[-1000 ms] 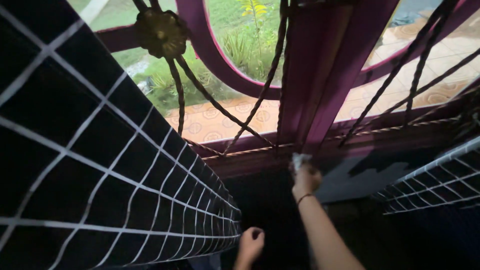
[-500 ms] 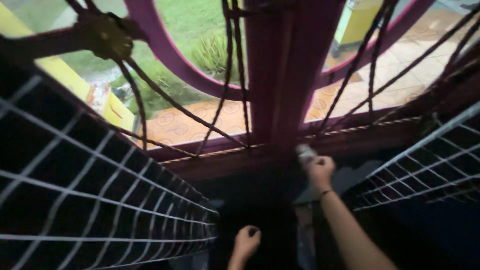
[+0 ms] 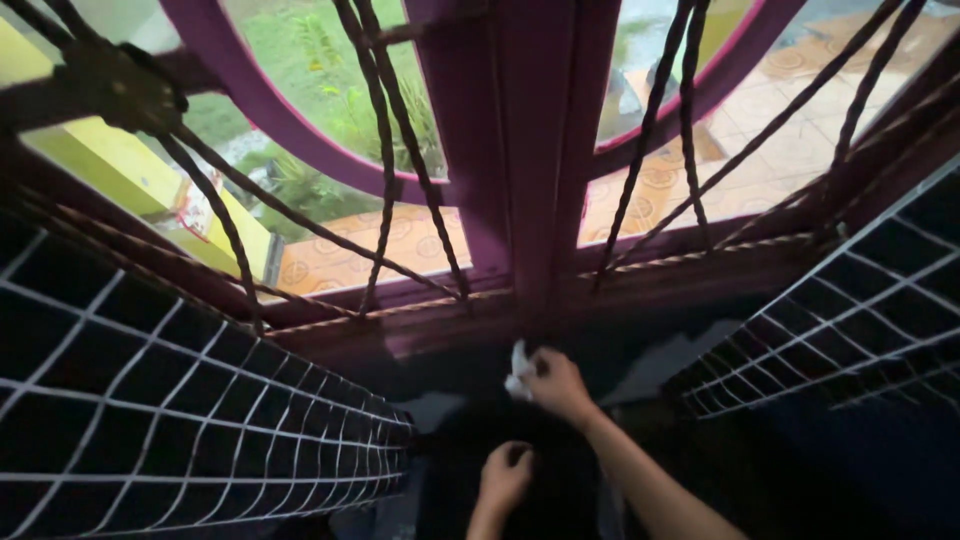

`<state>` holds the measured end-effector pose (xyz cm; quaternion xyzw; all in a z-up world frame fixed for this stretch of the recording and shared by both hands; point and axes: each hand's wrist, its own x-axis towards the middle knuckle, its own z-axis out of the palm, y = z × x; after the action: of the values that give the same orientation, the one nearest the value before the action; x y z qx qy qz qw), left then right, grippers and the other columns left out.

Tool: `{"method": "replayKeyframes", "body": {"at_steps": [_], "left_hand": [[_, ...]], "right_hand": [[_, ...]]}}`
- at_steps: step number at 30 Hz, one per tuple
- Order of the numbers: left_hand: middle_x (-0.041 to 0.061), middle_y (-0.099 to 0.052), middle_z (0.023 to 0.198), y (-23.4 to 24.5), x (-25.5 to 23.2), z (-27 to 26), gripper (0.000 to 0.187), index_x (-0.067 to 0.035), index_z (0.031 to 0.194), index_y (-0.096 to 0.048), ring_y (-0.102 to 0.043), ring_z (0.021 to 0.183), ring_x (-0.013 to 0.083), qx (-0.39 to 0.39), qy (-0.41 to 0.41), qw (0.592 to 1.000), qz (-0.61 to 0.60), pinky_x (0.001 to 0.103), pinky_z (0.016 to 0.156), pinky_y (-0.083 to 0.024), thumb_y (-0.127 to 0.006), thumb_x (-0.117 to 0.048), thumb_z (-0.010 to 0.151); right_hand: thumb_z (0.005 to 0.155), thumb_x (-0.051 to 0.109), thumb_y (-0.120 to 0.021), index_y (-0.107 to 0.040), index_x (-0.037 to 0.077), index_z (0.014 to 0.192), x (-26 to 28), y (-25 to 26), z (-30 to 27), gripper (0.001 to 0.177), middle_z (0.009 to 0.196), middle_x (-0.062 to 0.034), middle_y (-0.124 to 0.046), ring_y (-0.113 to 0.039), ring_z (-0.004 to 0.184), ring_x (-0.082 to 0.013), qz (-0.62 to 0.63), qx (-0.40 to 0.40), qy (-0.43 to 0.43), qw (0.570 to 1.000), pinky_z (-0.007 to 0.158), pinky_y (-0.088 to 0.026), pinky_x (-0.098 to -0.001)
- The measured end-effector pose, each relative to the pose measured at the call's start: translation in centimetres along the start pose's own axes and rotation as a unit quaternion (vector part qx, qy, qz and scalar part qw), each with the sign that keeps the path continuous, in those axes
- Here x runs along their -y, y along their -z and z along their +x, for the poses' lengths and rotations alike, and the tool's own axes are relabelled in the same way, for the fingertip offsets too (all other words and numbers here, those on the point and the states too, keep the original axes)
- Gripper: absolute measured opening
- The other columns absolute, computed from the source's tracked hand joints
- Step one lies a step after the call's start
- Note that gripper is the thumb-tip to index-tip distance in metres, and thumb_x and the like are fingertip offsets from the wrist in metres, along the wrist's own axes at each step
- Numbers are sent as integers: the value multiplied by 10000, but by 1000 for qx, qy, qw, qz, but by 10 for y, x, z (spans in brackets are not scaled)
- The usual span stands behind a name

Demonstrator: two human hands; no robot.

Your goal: Cleaning a pink window/door frame and metal grill with a cloth.

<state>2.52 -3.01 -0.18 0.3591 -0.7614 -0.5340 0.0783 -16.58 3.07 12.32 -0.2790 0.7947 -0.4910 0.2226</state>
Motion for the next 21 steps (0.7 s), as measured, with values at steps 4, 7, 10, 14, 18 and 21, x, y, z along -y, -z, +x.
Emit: {"method": "replayKeyframes", "body": {"at_steps": [4, 7, 10, 14, 18, 21], "left_hand": [[88, -778, 932, 29, -104, -24, 359, -114, 1183, -711, -728, 773, 233, -5, 152, 965, -213, 351, 686, -565, -628, -363, 938], [61, -769, 990, 9, -117, -7, 359, -96, 1248, -691, -715, 814, 163, 18, 72, 946, -317, 302, 710, -552, -628, -287, 951], [58, -772, 1024, -5, -156, 0, 350, -39, 1255, -693, -717, 874, 112, 41, -58, 937, -341, 271, 762, -585, -683, -187, 938], [62, -778, 1018, 3, -234, -15, 326, -15, 1227, -695, -711, 864, 111, 44, -91, 928, -359, 267, 750, -579, -685, -183, 948], [66, -764, 990, 30, -304, -35, 285, 4, 1170, -695, -691, 851, 109, 14, -141, 920, -365, 265, 750, -559, -703, -185, 956], [58, -752, 982, 54, -347, -51, 258, 12, 1135, -694, -683, 869, 102, 0, -193, 907, -374, 259, 778, -549, -701, -187, 970]], "right_hand": [[896, 110, -753, -721, 30, 1021, -5, 40, -50, 151, 858, -39, -739, -674, 785, -120, 184, 177, -3, 967, 674, -561, -301], [895, 105, -703, -729, 25, 1068, 4, 77, -66, 193, 946, -28, -764, -719, 871, -114, 230, 170, 21, 958, 747, -595, -291], [910, 130, -704, -736, 9, 1131, 13, 107, -77, 254, 988, -42, -776, -737, 888, -125, 279, 104, -23, 954, 792, -611, -294], [918, 165, -684, -720, 8, 1201, 33, 149, -78, 326, 1024, -54, -777, -720, 882, -132, 327, 39, -19, 944, 776, -597, -304], [947, 219, -668, -687, -16, 1273, 88, 183, -83, 402, 1020, -92, -770, -710, 881, -155, 345, 7, -17, 938, 773, -573, -302], [952, 266, -636, -647, -16, 1313, 147, 202, -91, 459, 1047, -76, -767, -718, 901, -139, 384, 60, 13, 921, 782, -587, -288]]}}
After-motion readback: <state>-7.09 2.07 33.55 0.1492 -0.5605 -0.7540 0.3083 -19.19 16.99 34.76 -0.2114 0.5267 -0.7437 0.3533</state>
